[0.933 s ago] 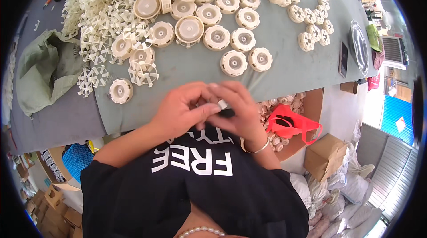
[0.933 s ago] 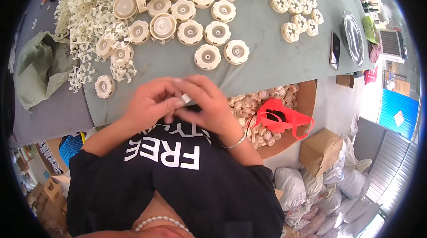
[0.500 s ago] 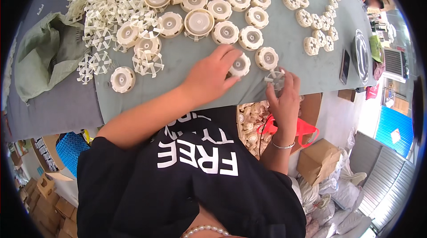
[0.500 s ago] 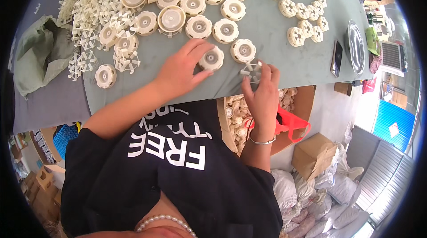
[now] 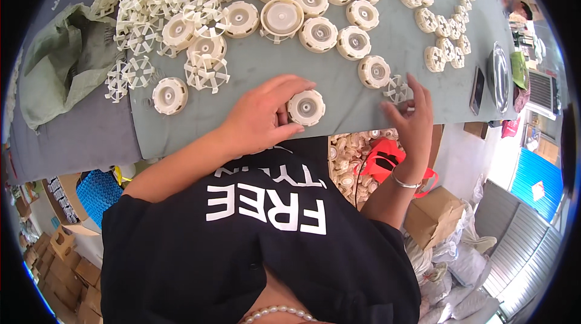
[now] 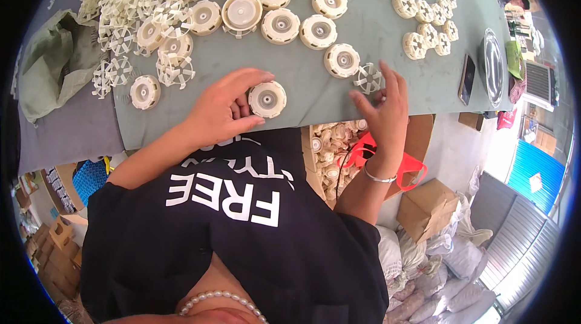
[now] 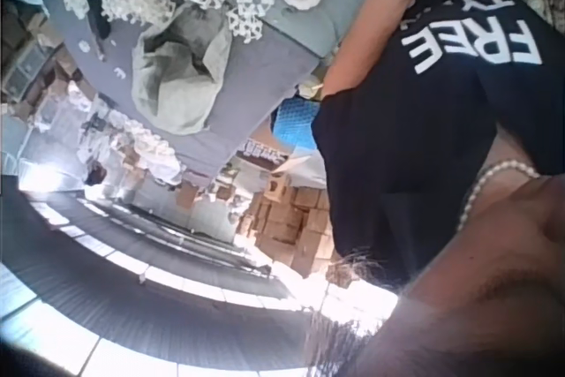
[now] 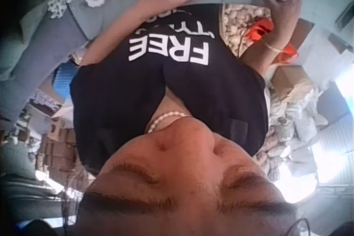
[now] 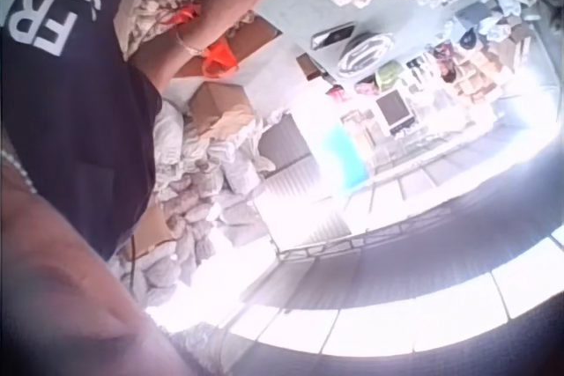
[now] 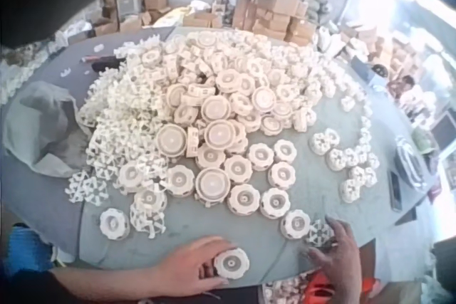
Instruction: The person assembles small white plastic components by hand on a table. They pick up a circular base, insert a metal spring, and attach a cross-shaped plastic piece to complete the unit. The person repeats this process for multiple units, placing the finished assemblies in a row on the table.
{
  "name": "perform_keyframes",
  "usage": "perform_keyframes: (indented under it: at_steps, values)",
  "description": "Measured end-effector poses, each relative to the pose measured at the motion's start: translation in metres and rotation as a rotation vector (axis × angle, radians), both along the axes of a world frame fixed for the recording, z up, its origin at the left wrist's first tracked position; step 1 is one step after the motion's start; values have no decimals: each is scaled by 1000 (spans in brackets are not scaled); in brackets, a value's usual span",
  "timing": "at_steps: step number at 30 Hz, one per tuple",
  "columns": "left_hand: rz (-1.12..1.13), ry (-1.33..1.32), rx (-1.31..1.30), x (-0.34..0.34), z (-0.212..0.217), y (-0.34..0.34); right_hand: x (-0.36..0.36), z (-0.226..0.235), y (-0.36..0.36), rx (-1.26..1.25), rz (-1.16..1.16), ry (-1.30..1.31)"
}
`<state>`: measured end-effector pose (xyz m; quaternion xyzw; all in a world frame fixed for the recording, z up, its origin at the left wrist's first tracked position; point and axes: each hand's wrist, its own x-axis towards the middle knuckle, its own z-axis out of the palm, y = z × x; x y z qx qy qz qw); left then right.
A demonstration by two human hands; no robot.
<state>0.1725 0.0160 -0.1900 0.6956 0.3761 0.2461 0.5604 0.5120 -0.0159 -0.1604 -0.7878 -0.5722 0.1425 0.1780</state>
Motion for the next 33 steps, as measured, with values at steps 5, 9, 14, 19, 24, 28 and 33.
perform_keyframes:
  at_steps: [5,9,14,19,24,28,33]
  values:
    - [4,-16,-44,-3,1,2,4,-2,-2,104,57,213]
    - [-13,-38,-125,-6,5,2,-48,6,-17,214,277,458]
    - [13,-48,-85,-7,2,2,-122,1,-21,130,435,359]
    - [63,-44,-9,-2,-6,1,-131,-3,-21,89,407,327]
    - [105,-47,44,1,-4,-1,-138,2,-18,38,415,261]
    - [101,162,525,-32,0,-3,-93,12,-27,-31,493,259]
    - [397,628,800,-81,24,0,3,3,-4,199,85,-141]
